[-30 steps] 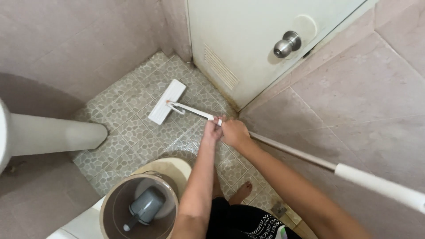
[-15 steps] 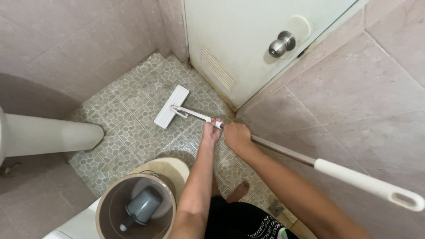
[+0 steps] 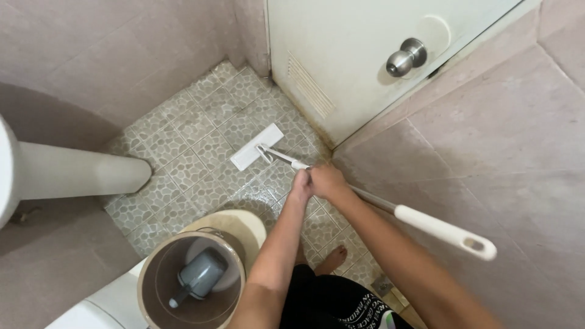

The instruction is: Mopping the tiled floor of a bathroom using a mop and cleaning solution.

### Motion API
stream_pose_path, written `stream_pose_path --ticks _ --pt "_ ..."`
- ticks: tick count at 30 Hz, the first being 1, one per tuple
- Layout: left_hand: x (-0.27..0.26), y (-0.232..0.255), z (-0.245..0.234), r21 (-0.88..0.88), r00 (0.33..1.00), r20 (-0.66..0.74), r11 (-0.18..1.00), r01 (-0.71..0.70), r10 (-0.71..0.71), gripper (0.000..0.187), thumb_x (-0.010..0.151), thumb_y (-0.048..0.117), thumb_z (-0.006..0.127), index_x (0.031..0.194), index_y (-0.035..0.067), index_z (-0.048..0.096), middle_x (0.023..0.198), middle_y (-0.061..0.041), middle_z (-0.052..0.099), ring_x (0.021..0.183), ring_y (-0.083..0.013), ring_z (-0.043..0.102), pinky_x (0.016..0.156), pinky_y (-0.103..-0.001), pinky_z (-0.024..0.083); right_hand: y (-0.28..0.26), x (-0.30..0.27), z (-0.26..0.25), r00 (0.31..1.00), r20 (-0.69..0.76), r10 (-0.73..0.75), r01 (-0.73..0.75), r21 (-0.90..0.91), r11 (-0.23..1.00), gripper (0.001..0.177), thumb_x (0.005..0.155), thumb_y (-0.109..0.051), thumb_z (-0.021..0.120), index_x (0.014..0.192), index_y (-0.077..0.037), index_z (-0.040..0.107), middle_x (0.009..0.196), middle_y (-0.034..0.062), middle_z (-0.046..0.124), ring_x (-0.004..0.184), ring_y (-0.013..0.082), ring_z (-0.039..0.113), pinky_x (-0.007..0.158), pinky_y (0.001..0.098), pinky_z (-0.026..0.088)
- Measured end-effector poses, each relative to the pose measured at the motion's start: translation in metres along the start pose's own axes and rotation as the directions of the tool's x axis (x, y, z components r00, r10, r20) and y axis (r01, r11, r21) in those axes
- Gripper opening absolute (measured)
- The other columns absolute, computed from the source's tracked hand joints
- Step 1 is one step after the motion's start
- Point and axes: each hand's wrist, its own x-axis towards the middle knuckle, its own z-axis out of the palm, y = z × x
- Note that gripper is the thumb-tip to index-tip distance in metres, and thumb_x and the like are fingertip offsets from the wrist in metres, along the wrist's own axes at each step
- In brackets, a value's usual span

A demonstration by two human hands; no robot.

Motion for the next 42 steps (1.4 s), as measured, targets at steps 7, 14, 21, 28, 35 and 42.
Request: stream_pose_path --ticks 7,14,21,28,35,42 --pt "0.047 0.04 0.004 -0.101 0.997 -0.05 0.993 -0.063 0.058 0.016 0.094 -0.007 0.043 0.104 -0.002 0.054 0.096 -0.019 0.064 0.087 -0.0324 0.068 0.083 -0.044 0.061 0.011 -0.003 -0.013 0.995 -0.101 -0.007 -0.028 -0.339 0.941 0.021 0.088 -0.017 0.064 0.103 -0.01 0.076 0.108 0.014 0.074 0.1 0.0345 0.072 0.08 0.0482 0.057" --pt "0.048 0.113 0.014 -0.191 0.944 -0.251 0.945 -0.265 0.214 0.013 0.097 -0.006 0.037 0.11 -0.003 0.039 0.1 -0.021 0.054 0.082 -0.0321 0.062 0.082 -0.05 0.064 -0.003 -0.093 -0.135 0.995 -0.049 0.084 -0.097 -0.503 0.859 0.019 0.089 -0.017 0.06 0.103 -0.009 0.072 0.104 0.0108 0.072 0.097 0.0288 0.071 0.072 0.0483 0.054" --pt "0.01 0.14 0.058 0.848 0.241 0.53 -0.51 -0.144 0.813 0.041 0.074 0.009 0.069 0.112 -0.007 0.064 0.113 -0.031 0.063 0.107 -0.0466 0.058 0.099 -0.053 0.047 -0.008 -0.077 -0.142 0.959 -0.115 -0.26 0.189 -0.429 0.884 0.015 0.085 -0.008 0.062 0.096 -0.002 0.07 0.074 0.0107 0.073 0.074 0.0272 0.075 0.065 0.0402 0.059" --pt "-0.072 0.184 0.119 0.934 0.542 0.331 -0.183 -0.308 0.773 0.023 0.099 0.022 0.061 0.105 0.003 0.072 0.114 -0.015 0.067 0.116 -0.0352 0.062 0.102 -0.041 0.048 -0.032 0.039 -0.071 0.864 -0.14 -0.483 0.28 -0.665 0.693 0.027 0.08 -0.008 0.066 0.103 0.005 0.07 0.078 0.012 0.074 0.066 0.0246 0.076 0.051 0.0394 0.06" --pt "-0.078 0.224 0.07 0.937 0.619 0.348 -0.237 -0.257 0.704 0.036 0.105 0.03 0.049 0.113 0.002 0.069 0.123 -0.018 0.064 0.125 -0.0383 0.055 0.108 -0.043 0.042 -0.06 0.068 -0.067 0.847 -0.109 -0.52 0.384 -0.55 0.742 0.023 0.094 -0.012 0.059 0.108 0.002 0.071 0.072 0.0136 0.075 0.065 0.0296 0.076 0.051 0.0427 0.06" --pt "-0.096 0.239 0.126 0.875 0.622 0.454 -0.188 -0.446 0.638 0.057 0.109 0.04 0.028 0.113 0.006 0.073 0.127 -0.017 0.066 0.13 -0.0341 0.052 0.116 -0.044 0.034 -0.076 0.065 -0.152 0.912 -0.013 -0.41 0.349 -0.5 0.793 0.016 0.09 -0.012 0.062 0.091 -0.012 0.078 0.092 0.0112 0.076 0.085 0.03 0.076 0.071 0.0415 0.061"
